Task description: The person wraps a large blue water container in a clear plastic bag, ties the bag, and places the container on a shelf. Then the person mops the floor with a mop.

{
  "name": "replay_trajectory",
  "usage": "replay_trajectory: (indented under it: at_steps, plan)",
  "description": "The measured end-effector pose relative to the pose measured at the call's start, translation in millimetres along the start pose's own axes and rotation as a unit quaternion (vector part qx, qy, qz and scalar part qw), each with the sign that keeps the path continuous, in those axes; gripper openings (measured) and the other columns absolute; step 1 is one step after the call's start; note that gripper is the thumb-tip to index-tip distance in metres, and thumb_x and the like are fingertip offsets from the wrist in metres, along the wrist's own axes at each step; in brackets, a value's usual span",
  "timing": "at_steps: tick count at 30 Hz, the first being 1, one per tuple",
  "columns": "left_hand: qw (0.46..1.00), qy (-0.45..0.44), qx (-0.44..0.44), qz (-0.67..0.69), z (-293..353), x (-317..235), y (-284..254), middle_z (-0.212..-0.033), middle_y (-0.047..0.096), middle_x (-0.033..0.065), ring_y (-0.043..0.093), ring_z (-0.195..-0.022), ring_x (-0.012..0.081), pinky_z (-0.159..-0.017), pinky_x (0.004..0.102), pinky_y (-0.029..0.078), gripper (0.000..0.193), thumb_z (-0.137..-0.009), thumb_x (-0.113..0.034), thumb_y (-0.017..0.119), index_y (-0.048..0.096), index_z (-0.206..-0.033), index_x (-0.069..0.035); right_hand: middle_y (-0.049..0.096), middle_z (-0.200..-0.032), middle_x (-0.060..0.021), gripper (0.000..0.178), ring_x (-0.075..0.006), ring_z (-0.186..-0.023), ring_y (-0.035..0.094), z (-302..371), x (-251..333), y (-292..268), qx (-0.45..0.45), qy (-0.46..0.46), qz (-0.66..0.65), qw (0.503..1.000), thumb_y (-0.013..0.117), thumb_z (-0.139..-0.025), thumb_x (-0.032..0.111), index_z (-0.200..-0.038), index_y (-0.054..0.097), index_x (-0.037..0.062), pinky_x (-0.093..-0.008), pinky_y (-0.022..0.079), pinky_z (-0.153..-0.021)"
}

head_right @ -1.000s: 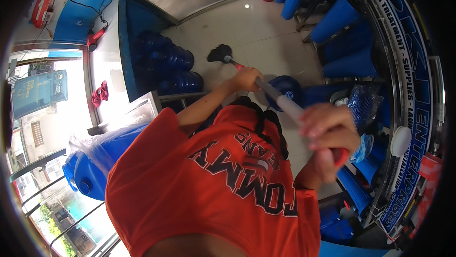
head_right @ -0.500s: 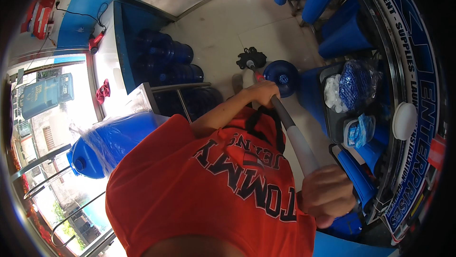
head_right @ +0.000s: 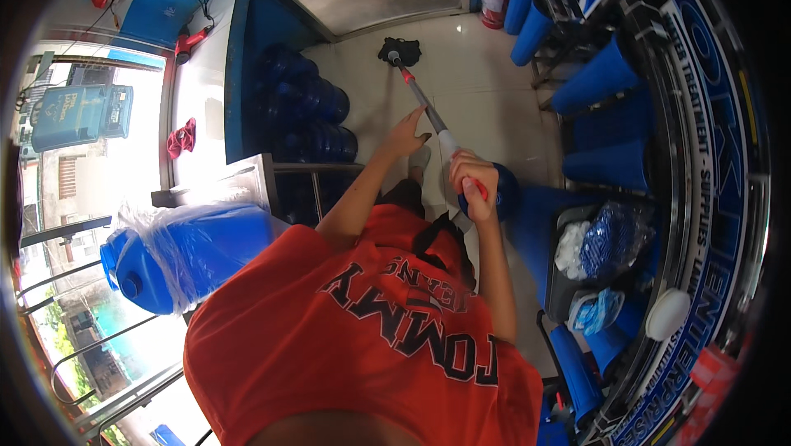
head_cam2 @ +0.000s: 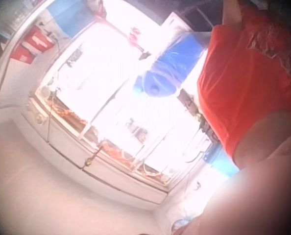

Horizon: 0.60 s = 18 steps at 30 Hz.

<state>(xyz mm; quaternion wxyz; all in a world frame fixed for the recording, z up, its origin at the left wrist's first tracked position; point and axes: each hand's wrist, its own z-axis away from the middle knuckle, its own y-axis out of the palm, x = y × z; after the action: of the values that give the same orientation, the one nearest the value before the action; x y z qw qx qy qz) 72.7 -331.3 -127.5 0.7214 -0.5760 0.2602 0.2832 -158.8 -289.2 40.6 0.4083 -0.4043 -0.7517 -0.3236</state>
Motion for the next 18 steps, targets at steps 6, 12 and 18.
replay_trajectory:
  at_steps: [6, 12, 18]
  plan:
    - [0.992, -0.115, -0.021, 0.045, -51, 37, -75, -0.151, 0.034, 0.0249, 0.037, -0.139, 0.04, -0.114, 0.0432, 0.035, 0.085, -0.084, -0.023, 0.07, 0.021, -0.152, -0.003, 0.047, -0.058, -0.0081, 0.033, -0.0223, -0.057, 0.047, -127, -86, 18, 0.005, -0.001, -0.014, 1.0, 0.05, -0.081, 0.023, -0.057, 0.044, 0.0012, -0.037, 0.041, -0.077]
    - [0.989, -0.039, -0.129, 0.053, -141, 63, -132, -0.144, 0.039, 0.0256, 0.041, -0.133, 0.0425, -0.113, 0.0444, 0.035, 0.087, -0.082, -0.02, 0.073, 0.022, -0.15, -0.002, 0.045, -0.057, -0.0105, 0.039, -0.0236, -0.061, 0.045, -252, -62, 20, 0.037, 0.041, -0.037, 0.998, 0.044, -0.088, 0.025, -0.057, 0.043, 0.0021, -0.0403, 0.037, -0.083]
    - [0.971, 0.173, -0.161, 0.019, -254, 41, -155, -0.117, 0.06, 0.0137, 0.057, -0.111, 0.0344, -0.101, 0.0428, 0.044, 0.05, -0.076, -0.014, 0.073, 0.053, -0.122, -0.01, 0.041, -0.054, -0.0093, 0.043, -0.0227, -0.057, 0.041, -318, -58, 10, 0.064, 0.054, -0.046, 0.995, 0.041, -0.088, 0.032, -0.055, 0.041, 0.0051, -0.0408, 0.037, -0.081]
